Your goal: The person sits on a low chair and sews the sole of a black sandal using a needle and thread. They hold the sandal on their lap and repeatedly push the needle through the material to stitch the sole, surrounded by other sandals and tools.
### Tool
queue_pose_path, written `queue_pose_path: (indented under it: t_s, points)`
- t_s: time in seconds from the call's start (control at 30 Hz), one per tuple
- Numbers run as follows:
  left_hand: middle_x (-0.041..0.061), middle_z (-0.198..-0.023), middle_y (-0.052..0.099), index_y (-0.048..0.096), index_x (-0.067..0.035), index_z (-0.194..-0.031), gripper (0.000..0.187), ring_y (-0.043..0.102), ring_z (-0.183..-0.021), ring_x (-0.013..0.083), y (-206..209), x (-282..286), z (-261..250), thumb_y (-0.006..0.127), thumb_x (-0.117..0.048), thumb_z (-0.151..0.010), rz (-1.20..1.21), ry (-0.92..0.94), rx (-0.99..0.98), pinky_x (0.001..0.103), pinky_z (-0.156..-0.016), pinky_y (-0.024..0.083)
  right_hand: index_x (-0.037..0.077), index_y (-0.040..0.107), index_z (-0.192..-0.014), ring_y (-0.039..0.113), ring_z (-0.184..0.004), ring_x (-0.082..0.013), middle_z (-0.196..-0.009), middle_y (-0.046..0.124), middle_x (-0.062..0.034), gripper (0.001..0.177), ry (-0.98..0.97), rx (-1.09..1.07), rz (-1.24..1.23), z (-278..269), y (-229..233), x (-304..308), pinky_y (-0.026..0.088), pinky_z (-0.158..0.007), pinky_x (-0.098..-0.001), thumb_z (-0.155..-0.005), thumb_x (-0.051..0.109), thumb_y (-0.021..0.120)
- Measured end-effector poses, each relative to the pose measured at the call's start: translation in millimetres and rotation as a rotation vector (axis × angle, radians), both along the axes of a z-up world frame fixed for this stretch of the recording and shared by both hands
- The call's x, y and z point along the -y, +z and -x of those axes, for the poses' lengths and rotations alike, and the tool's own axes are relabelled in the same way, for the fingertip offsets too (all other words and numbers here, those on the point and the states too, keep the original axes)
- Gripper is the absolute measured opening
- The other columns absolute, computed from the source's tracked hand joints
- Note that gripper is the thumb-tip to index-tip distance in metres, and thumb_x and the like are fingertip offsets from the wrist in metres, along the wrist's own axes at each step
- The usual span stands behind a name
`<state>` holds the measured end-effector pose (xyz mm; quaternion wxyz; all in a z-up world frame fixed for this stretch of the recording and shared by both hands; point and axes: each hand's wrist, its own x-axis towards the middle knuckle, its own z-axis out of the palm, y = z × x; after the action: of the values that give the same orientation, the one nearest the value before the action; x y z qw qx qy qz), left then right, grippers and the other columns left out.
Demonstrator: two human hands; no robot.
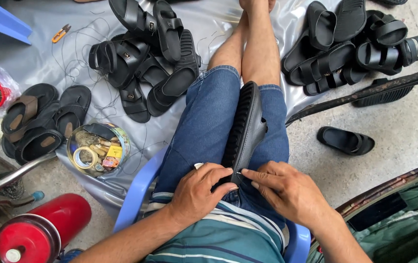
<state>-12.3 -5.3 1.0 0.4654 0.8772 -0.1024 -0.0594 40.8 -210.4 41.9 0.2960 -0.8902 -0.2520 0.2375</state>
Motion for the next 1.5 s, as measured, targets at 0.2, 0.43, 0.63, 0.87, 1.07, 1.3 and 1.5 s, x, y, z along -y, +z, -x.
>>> queue_pose_path:
  t_s: [0.2,0.43,0.63,0.87,1.07,1.3,1.5]
  points:
    - [0.006,-0.093,0.062,0.058,-0.003,-0.097,0.028,0.063,-0.07,0.0167,-1.5,-0.9,-0.7,0.07,-0.014,-0.074,0.037,0.003,0.058,0.025,-0.061,0.053,0.024,0.068,-0.106,0.056,-0.063,-0.0118,-0.073,0.058,0.0033,0.042,-0.002,-0.006,0.04,1.5,-8.9,0.1,0.046,-0.055,-0.0251,-0.067,0.008,0.061]
    - [0.005,-0.093,0.062,0.058,-0.004,-0.091,0.023,0.062,-0.067,0.0141,-3.1,0.0,-0.1,0.07,-0.013,-0.074,0.056,0.009,0.066,0.023,-0.06,0.053,0.024,0.067,-0.108,0.056,-0.065,-0.0123,-0.074,0.058,0.0033,0.045,0.014,-0.043,0.043,0.6,-6.6,0.2,0.046,-0.058,-0.025,-0.068,0.007,0.058]
    - [0.004,-0.092,0.061,0.06,-0.003,-0.092,0.022,0.062,-0.067,0.0138,-3.5,1.5,-0.5,0.07,-0.013,-0.075,0.024,0.003,0.134,0.023,-0.061,0.053,0.025,0.063,-0.112,0.055,-0.062,-0.013,-0.075,0.056,0.0019,0.048,0.039,-0.007,0.206,4.9,-0.6,-5.9,0.048,-0.055,-0.0255,-0.067,0.008,0.058]
    - [0.005,-0.092,0.061,0.059,-0.003,-0.096,0.025,0.061,-0.069,0.015,-3.3,2.3,-0.5,0.069,-0.013,-0.076,0.021,-0.004,0.156,0.024,-0.061,0.051,0.026,0.062,-0.113,0.058,-0.064,-0.013,-0.08,0.057,0.0027,0.042,0.046,-0.065,0.346,2.0,8.4,-11.0,0.049,-0.054,-0.0262,-0.074,0.012,0.055]
    - [0.006,-0.093,0.061,0.059,-0.003,-0.098,0.026,0.061,-0.069,0.0154,-4.8,2.7,-0.4,0.07,-0.012,-0.076,0.027,-0.001,0.169,0.025,-0.061,0.051,0.026,0.061,-0.114,0.058,-0.064,-0.0134,-0.082,0.055,0.0027,0.043,0.059,-0.054,0.435,5.0,12.8,-18.0,0.051,-0.052,-0.0267,-0.074,0.013,0.056]
    - [0.011,-0.096,0.06,0.061,0.001,-0.098,0.026,0.061,-0.068,0.0202,-2.9,1.9,-2.3,0.071,-0.002,-0.073,0.111,-0.003,0.282,0.027,-0.059,0.052,0.024,0.062,-0.111,0.058,-0.066,-0.0185,-0.084,0.055,0.0024,0.045,0.027,0.176,0.433,16.4,3.9,-21.6,0.051,-0.052,-0.0307,-0.068,0.016,0.059]
    - [0.01,-0.094,0.061,0.063,0.0,-0.094,0.022,0.061,-0.067,0.0188,-4.0,0.6,-2.8,0.071,-0.001,-0.073,0.173,0.048,0.282,0.026,-0.058,0.052,0.012,0.07,-0.097,0.05,-0.05,-0.0073,-0.075,0.064,0.0027,0.035,-0.227,-0.013,-0.179,13.5,-19.3,-9.9,0.041,-0.045,-0.0189,-0.066,-0.003,0.061]
